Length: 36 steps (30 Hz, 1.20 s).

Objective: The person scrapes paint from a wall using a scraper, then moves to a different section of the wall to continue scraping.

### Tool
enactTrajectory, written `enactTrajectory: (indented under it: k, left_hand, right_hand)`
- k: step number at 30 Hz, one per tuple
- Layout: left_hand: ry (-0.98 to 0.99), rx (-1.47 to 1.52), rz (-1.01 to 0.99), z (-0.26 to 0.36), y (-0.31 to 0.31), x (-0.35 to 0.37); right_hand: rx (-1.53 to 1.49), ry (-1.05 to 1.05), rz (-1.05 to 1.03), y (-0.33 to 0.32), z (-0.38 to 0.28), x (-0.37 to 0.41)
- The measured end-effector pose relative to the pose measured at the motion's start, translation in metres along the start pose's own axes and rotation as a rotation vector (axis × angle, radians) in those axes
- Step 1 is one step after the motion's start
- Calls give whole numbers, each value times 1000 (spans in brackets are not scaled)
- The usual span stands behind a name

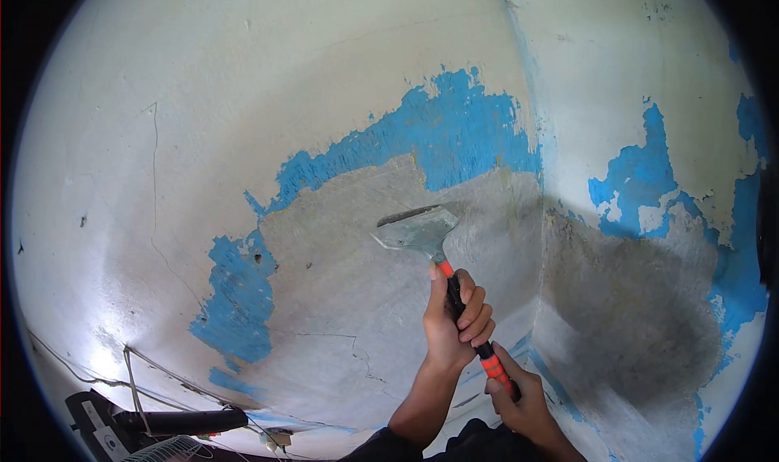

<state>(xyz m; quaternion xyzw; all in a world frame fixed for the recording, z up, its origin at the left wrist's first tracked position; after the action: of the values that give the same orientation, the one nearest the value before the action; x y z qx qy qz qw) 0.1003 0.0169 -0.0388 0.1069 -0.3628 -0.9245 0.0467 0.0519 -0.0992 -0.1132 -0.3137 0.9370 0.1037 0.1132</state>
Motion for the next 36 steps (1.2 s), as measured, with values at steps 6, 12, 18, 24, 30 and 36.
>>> enactTrajectory:
  k: [6, 12, 18, 24, 30, 36]
  left_hand:
    - [-54, -7, -41, -5, -1, -9]
    - [-75, 35, -57, -5, 2, -9]
    - [-82, 44, -61, 0, 10, -12]
    - [-127, 51, -70, -1, 8, -9]
    - [-145, 114, -116, 1, 10, -6]
    - [-149, 411, -386, 6, 23, -5]
  right_hand:
    - [-454, 305, -19, 13, 34, 10]
    - [-335, 295, -13, 14, 21, 10]
    - [-288, 293, -3, 15, 8, 4]
    - [-339, 316, -20, 25, 9, 10]
    - [-363, 353, -50, 30, 4, 7]
    - [-673, 393, -217, 52, 0, 12]
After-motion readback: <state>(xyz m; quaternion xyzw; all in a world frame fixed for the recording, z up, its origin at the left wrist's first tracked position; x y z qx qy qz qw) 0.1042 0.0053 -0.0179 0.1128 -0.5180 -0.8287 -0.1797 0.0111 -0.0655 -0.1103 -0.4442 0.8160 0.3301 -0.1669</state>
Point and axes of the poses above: each hand's wrist, its own x-axis away from the middle knuckle, its own y-axis out of the palm, z = x × y, the point moved 10 cm from there along -x, towards the middle knuckle, and after that the axes turned 7 degrees about -x, right-handed, at the moved point
